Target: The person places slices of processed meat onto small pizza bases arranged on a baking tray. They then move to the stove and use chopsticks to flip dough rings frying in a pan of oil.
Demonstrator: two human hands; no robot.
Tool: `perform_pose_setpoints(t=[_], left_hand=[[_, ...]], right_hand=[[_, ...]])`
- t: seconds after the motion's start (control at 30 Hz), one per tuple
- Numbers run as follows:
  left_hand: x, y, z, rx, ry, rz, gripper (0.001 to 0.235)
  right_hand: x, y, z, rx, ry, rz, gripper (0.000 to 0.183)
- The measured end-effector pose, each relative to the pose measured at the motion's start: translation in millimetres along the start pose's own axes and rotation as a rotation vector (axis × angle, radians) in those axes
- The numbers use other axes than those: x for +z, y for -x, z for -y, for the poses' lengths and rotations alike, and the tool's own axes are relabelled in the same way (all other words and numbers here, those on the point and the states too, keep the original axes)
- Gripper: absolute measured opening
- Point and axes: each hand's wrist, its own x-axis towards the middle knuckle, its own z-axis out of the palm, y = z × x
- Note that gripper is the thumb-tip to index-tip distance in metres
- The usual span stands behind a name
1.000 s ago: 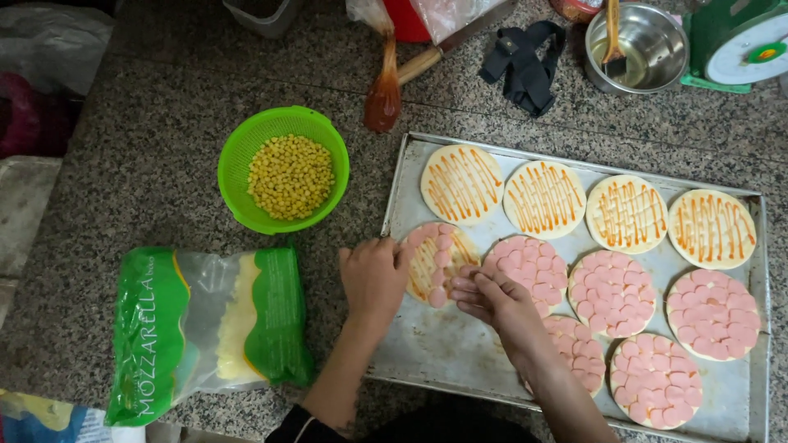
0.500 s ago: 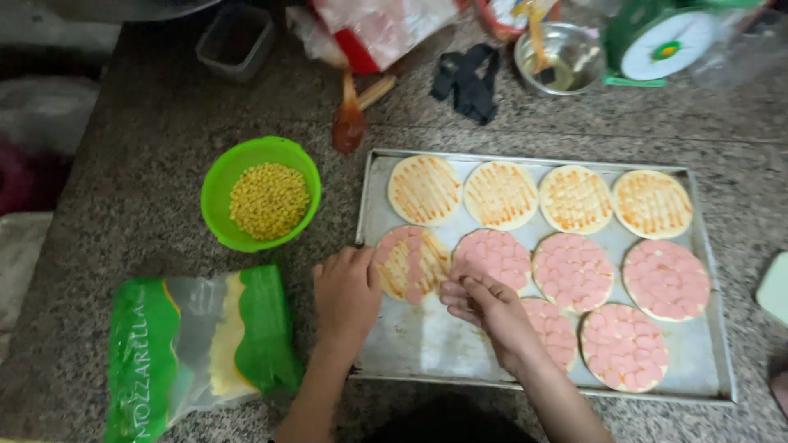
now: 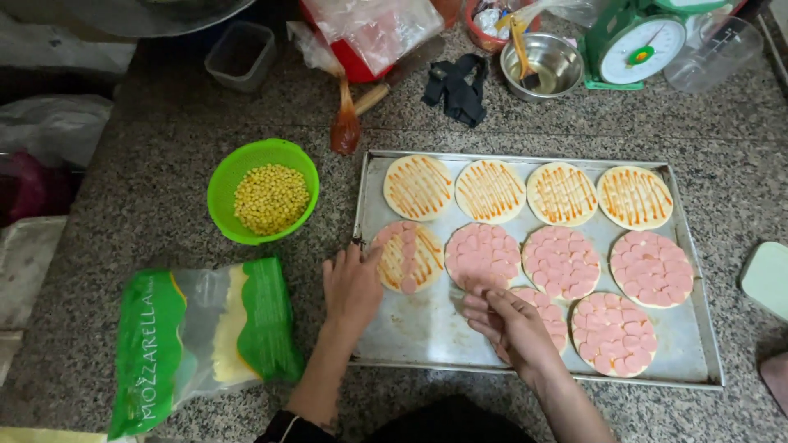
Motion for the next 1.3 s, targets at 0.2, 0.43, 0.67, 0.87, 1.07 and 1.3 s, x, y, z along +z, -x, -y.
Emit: perform_pose_setpoints(t=[0.2,0.43,0.67,0.87,1.07,1.3], left_hand=[[0,-4,2,-0.012,0.034,-0.015,0.046],[-15,-10,1,-0.030,0.108,0.013,0.045],[-17,-5,1,-0.011,0.068,0.048,0.046],[-6,-6,4,-0.012,0.051,0.012,0.045],[-1,-5,5,-0.009,0.047,0.012,0.045],[-8,0,-1,0.026,0.040,-0.041,0.038]], right_hand=[[2,-16,-3,-0.006,-0.016,0.023,0.032],[8,-26,-3,-0.005,0.008,0.008,0.023],[14,-26,0,0.017,0.040,0.003,0.026],[15,-25,1,0.017,0.044,0.012,0.025],[8,-31,-5,-0.001,0.031,0.046,0.025],[3,-19,0,-0.005,0.002,-0.010,0.029]])
